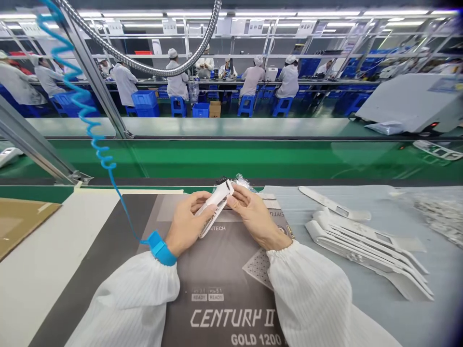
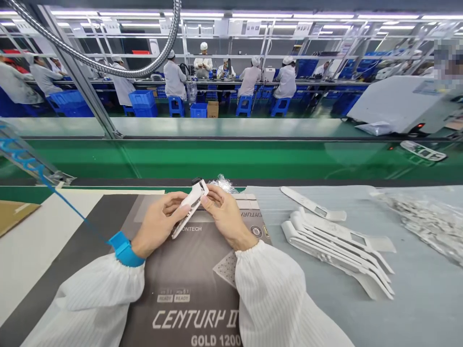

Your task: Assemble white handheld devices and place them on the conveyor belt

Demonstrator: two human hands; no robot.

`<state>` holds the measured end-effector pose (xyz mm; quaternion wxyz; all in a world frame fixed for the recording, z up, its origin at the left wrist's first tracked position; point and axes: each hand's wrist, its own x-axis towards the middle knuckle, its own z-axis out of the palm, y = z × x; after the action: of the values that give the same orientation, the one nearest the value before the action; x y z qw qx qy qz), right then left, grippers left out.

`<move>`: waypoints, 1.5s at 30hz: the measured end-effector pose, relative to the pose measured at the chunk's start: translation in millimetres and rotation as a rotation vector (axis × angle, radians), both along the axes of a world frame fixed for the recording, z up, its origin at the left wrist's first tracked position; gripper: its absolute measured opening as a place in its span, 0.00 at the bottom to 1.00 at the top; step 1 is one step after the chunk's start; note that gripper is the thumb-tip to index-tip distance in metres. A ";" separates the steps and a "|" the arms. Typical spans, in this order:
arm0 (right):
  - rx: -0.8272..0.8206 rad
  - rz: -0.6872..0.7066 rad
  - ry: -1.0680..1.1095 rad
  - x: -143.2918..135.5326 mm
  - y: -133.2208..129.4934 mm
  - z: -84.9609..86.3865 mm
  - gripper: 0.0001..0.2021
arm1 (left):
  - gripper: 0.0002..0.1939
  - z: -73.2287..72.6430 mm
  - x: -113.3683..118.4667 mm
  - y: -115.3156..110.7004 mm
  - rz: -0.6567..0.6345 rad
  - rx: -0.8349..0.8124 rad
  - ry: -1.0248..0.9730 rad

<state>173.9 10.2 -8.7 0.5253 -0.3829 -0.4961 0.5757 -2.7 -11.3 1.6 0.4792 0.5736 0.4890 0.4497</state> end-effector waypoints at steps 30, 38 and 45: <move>-0.160 -0.190 0.249 -16.0 -1.7 -8.7 0.30 | 0.15 -7.0 20.7 -12.1 0.110 0.141 0.069; -0.114 -0.220 0.267 -17.0 -0.8 -10.8 0.26 | 0.14 -4.4 15.1 -8.8 0.086 0.122 0.103; -0.411 -0.099 0.579 -20.9 -8.7 5.1 0.22 | 0.21 -4.0 25.4 -21.7 -0.040 0.356 0.684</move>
<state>153.0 1.5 -3.6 0.5834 -0.3250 -0.1813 0.7219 22.7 -33.0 -2.3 0.1901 0.7740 0.5237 0.3010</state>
